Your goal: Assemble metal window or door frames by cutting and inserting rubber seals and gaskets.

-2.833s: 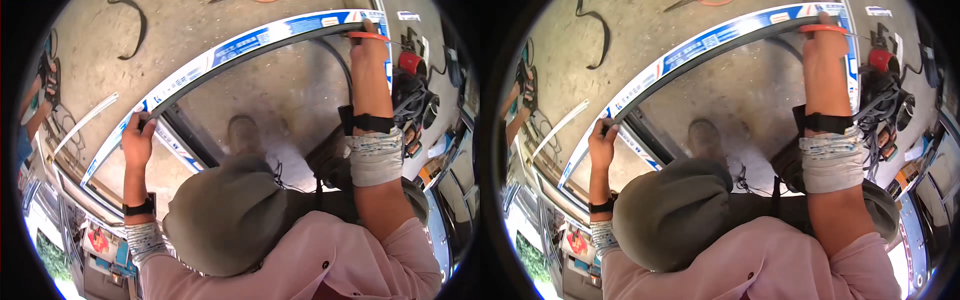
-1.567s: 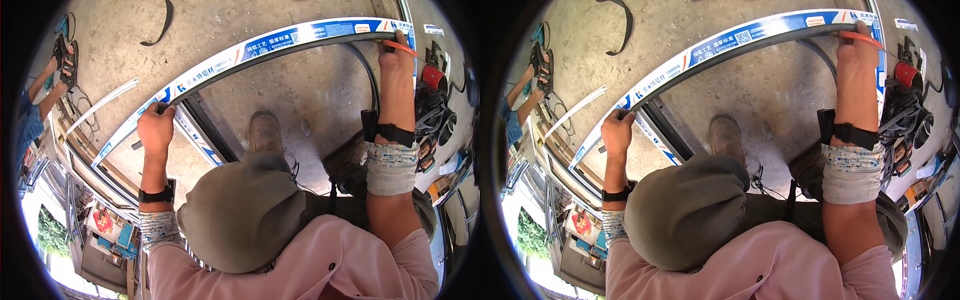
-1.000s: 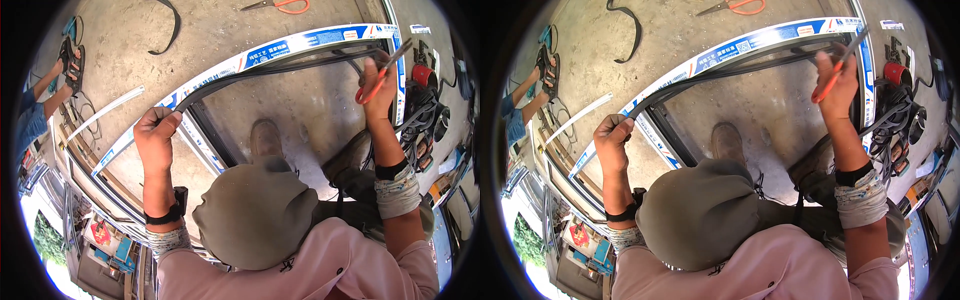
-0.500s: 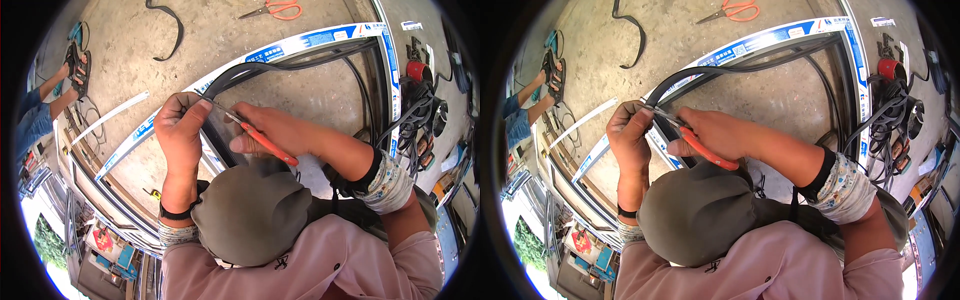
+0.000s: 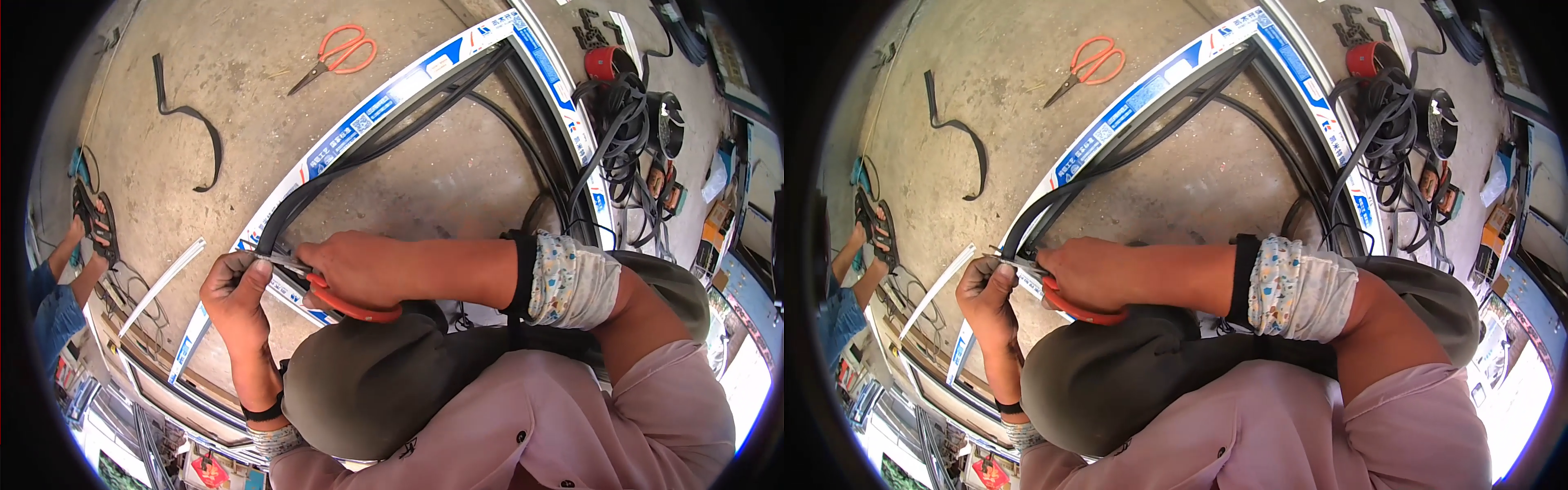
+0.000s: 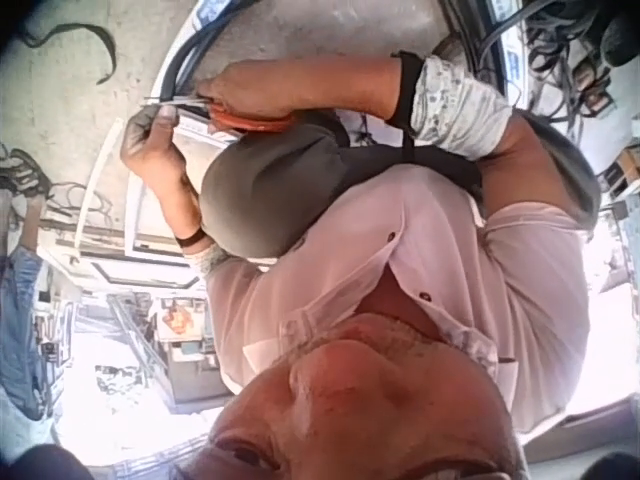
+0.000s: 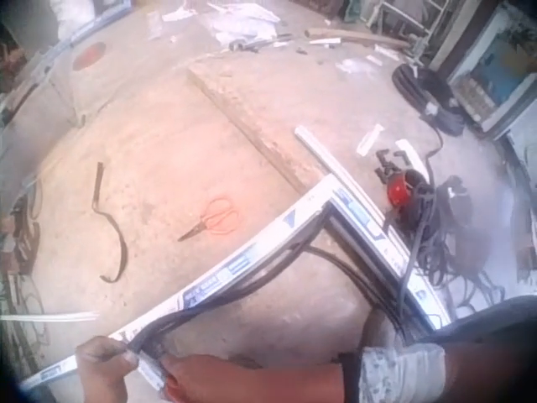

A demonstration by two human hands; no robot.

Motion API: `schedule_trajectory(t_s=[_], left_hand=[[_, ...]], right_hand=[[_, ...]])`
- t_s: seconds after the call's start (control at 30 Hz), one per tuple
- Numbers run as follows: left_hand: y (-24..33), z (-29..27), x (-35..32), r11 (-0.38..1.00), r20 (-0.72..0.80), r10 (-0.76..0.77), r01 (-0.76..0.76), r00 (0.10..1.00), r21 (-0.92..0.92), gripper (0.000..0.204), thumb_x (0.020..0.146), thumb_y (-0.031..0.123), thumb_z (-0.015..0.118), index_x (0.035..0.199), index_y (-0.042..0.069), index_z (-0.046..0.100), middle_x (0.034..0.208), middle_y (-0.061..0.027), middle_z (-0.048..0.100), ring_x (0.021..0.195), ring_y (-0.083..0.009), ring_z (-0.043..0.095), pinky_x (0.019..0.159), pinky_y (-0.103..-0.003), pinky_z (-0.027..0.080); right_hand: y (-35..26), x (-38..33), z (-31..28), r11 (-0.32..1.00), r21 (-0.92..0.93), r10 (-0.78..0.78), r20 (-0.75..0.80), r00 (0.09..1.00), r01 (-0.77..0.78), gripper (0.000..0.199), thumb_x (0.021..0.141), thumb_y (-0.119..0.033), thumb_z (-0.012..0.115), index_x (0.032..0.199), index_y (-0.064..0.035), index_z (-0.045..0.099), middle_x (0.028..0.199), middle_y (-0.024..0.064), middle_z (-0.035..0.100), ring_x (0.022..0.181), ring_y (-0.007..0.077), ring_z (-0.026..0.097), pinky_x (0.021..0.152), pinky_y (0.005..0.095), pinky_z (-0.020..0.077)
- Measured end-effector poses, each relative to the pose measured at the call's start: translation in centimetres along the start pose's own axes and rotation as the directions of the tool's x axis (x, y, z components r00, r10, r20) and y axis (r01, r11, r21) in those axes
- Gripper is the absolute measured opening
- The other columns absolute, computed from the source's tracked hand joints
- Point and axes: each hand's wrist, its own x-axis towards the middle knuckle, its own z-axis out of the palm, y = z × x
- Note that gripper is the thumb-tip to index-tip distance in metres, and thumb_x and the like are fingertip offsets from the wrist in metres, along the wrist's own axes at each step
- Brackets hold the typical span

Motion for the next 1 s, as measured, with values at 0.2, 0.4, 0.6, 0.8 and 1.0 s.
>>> schedule_trajectory(t_s=[0.2, 0.4, 0.6, 0.8, 1.0], left_hand=[[1.2, 1.4, 0.0, 0.992, 0.090, 0.060, -0.069, 0.994, 0.106, 0.018, 0.080, 0.006, 0.075, 0.089, -0.005, 0.065, 0.079, -0.0045, 0.064, 0.072, -0.0085, 0.053, 0.069, -0.022, 0.044], [6.1, 2.2, 6.9, 0.913, 0.139, 0.310, -0.335, 0.941, 0.232, 0.018, 0.081, 0.006, 0.072, 0.095, -0.002, 0.063, 0.077, -0.0015, 0.059, 0.069, -0.0081, 0.051, 0.066, -0.022, 0.044], [9.1, 4.9, 21.9, 0.795, 0.079, 0.493, -0.486, 0.866, 0.363, 0.021, 0.084, 0.010, 0.070, 0.099, -0.004, 0.066, 0.080, -0.0048, 0.065, 0.069, -0.0106, 0.056, 0.065, -0.024, 0.046], [15.7, 12.6, 29.7, 0.785, -0.089, 0.552, -0.481, 0.829, 0.390, 0.025, 0.085, 0.016, 0.070, 0.100, -0.004, 0.068, 0.090, -0.0099, 0.070, 0.079, -0.0150, 0.061, 0.076, -0.026, 0.048], [19.8, 11.1, 34.0, 0.818, -0.175, 0.524, -0.435, 0.834, 0.377, 0.041, 0.087, 0.018, 0.062, 0.121, -0.003, 0.058, 0.103, -0.0088, 0.065, 0.083, -0.0155, 0.061, 0.069, -0.027, 0.048]], right_hand=[[1.9, -0.8, -0.1, 0.999, 0.017, -0.040, -0.098, 0.994, 0.042, 0.022, 0.092, -0.021, 0.050, 0.096, -0.0013, 0.059, 0.083, 0.0225, 0.066, 0.078, 0.0398, 0.066, 0.069, 0.0454, 0.0510], [4.3, -5.1, -11.4, 0.961, -0.267, 0.062, -0.033, 0.998, -0.068, 0.033, 0.083, -0.031, 0.069, 0.098, -0.0035, 0.059, 0.073, 0.0173, 0.063, 0.073, 0.0380, 0.063, 0.066, 0.0446, 0.0475], [6.9, -11.4, -20.2, 0.853, -0.443, 0.215, -0.185, 0.959, -0.276, 0.044, 0.081, -0.031, 0.071, 0.113, -0.0031, 0.060, 0.077, 0.0179, 0.065, 0.075, 0.0365, 0.064, 0.067, 0.0437, 0.0478], [9.6, -21.1, -23.6, 0.841, -0.327, 0.312, -0.359, 0.880, -0.431, 0.057, 0.078, -0.033, 0.072, 0.126, -0.0052, 0.058, 0.086, 0.0178, 0.068, 0.081, 0.0354, 0.065, 0.073, 0.0424, 0.0492], [9.3, -27.0, -23.3, 0.869, -0.118, 0.380, -0.463, 0.801, -0.481, 0.060, 0.077, -0.035, 0.073, 0.127, -0.0061, 0.059, 0.089, 0.0207, 0.068, 0.083, 0.0369, 0.065, 0.074, 0.0429, 0.0497]])
